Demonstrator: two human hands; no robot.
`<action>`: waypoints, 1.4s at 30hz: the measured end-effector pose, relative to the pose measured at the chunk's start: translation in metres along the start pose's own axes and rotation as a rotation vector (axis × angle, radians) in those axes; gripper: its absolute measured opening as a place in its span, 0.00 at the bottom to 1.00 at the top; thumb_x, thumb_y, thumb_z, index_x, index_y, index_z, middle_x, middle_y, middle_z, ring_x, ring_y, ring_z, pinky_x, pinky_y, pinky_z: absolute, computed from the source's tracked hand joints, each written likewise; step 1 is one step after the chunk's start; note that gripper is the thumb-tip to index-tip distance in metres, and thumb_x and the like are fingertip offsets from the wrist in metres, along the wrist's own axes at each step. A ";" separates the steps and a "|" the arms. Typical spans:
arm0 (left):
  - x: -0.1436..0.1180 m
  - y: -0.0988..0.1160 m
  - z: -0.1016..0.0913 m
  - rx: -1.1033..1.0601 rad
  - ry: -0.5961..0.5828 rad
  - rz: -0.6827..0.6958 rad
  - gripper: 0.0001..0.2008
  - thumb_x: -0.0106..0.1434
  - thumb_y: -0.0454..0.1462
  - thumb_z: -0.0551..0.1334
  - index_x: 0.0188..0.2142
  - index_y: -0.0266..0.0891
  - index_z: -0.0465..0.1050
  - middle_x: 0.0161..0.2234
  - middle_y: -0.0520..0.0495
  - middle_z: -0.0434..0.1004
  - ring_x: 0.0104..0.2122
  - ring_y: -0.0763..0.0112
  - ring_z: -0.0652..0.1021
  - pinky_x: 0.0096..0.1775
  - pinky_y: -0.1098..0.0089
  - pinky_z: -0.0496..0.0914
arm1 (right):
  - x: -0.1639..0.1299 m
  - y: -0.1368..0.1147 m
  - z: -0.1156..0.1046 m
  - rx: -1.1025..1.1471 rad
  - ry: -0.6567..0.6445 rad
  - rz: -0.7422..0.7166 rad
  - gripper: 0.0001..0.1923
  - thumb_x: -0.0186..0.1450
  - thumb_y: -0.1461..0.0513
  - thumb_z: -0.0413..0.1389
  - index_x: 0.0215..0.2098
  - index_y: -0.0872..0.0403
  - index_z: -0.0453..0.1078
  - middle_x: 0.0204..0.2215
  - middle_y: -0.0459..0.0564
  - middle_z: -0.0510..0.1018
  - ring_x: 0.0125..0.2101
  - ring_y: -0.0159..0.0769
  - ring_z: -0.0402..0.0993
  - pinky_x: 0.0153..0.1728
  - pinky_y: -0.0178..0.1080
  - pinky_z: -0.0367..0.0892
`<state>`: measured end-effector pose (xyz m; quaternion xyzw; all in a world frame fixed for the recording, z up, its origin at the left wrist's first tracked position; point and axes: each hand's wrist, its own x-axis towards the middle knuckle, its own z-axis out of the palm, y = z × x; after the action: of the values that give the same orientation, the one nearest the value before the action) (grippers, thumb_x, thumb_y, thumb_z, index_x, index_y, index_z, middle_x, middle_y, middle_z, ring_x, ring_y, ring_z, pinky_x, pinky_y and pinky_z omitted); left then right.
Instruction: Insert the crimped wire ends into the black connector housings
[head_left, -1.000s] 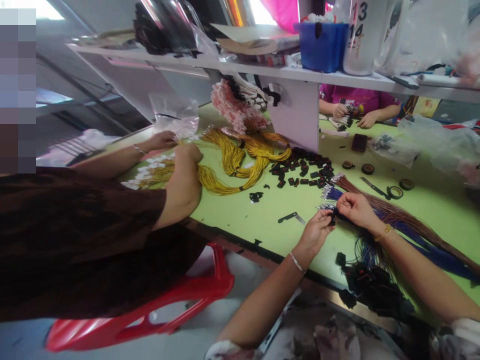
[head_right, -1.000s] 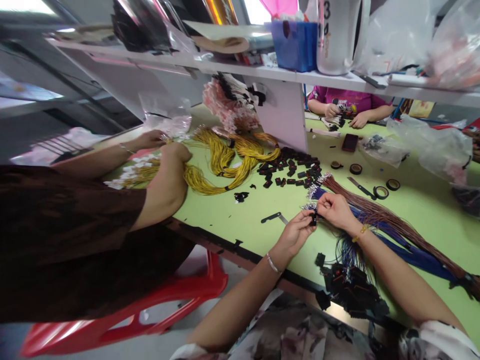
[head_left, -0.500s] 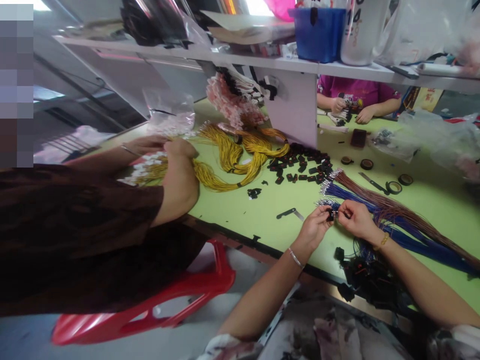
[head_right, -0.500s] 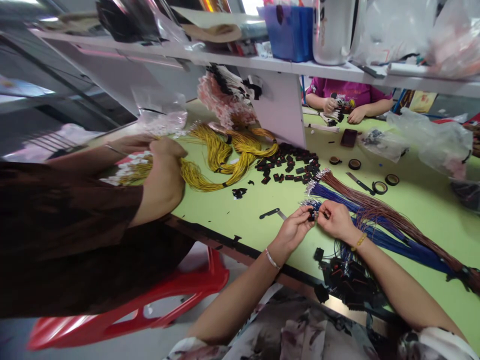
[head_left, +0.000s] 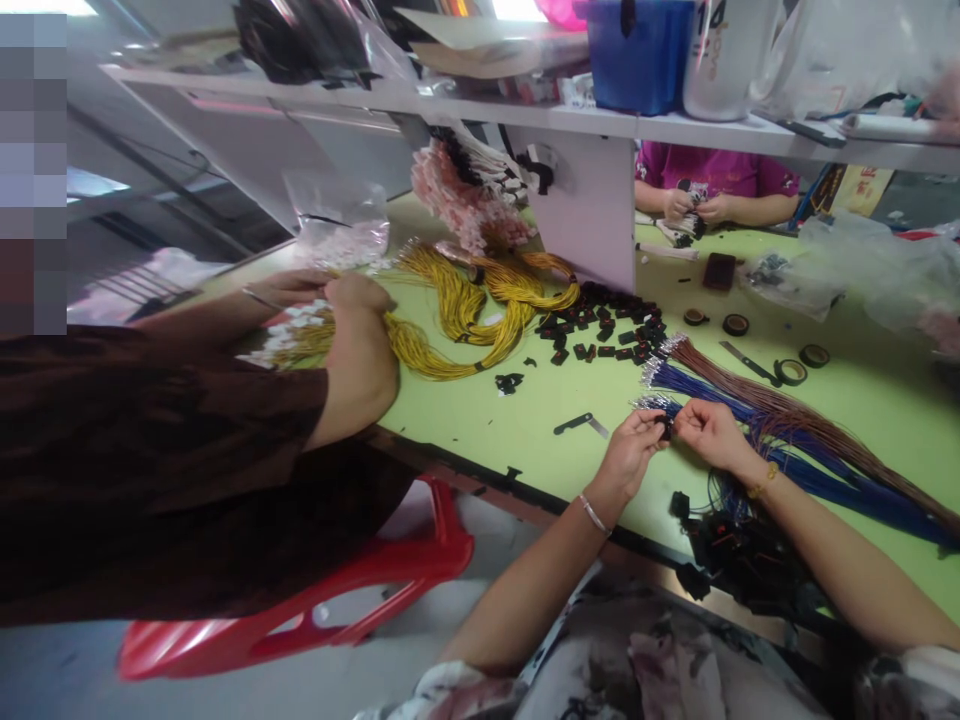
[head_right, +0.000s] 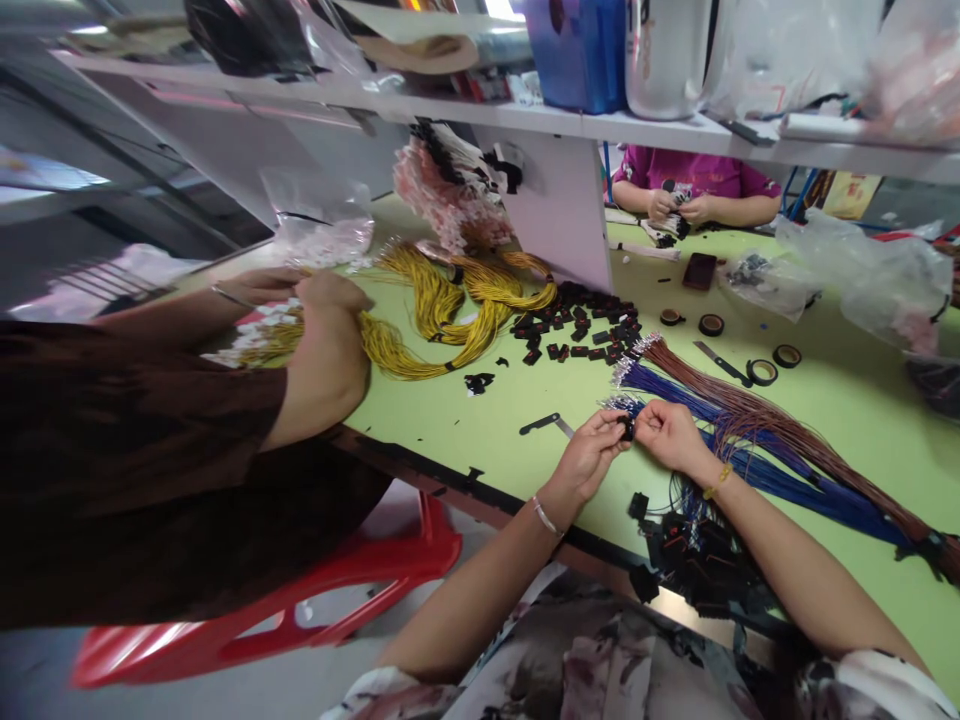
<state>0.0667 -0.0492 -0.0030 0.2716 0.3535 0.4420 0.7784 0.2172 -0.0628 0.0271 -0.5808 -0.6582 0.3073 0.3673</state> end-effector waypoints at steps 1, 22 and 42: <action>0.000 0.000 0.000 0.006 0.002 0.002 0.15 0.46 0.35 0.71 0.34 0.36 0.73 0.30 0.49 0.72 0.30 0.76 0.71 0.35 0.72 0.67 | 0.000 0.000 0.000 0.008 0.002 0.015 0.06 0.54 0.63 0.52 0.20 0.54 0.62 0.17 0.41 0.64 0.19 0.26 0.56 0.22 0.30 0.54; -0.079 0.003 0.046 0.604 -0.597 0.355 0.11 0.53 0.30 0.63 0.36 0.42 0.79 0.37 0.41 0.78 0.41 0.60 0.75 0.50 0.60 0.64 | 0.012 0.013 -0.032 -0.401 -0.108 0.054 0.05 0.59 0.59 0.55 0.30 0.53 0.67 0.25 0.45 0.74 0.25 0.31 0.64 0.27 0.32 0.54; 0.098 0.102 -0.062 1.497 0.289 0.542 0.11 0.62 0.32 0.55 0.42 0.36 0.72 0.39 0.39 0.68 0.36 0.62 0.69 0.43 0.61 0.63 | 0.000 0.006 -0.021 -0.765 -0.157 -0.078 0.08 0.67 0.62 0.45 0.33 0.55 0.63 0.29 0.52 0.74 0.28 0.36 0.67 0.29 0.36 0.52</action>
<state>0.0022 0.0905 0.0041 0.7371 0.5746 0.2921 0.2028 0.2379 -0.0628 0.0331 -0.6250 -0.7729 0.0693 0.0841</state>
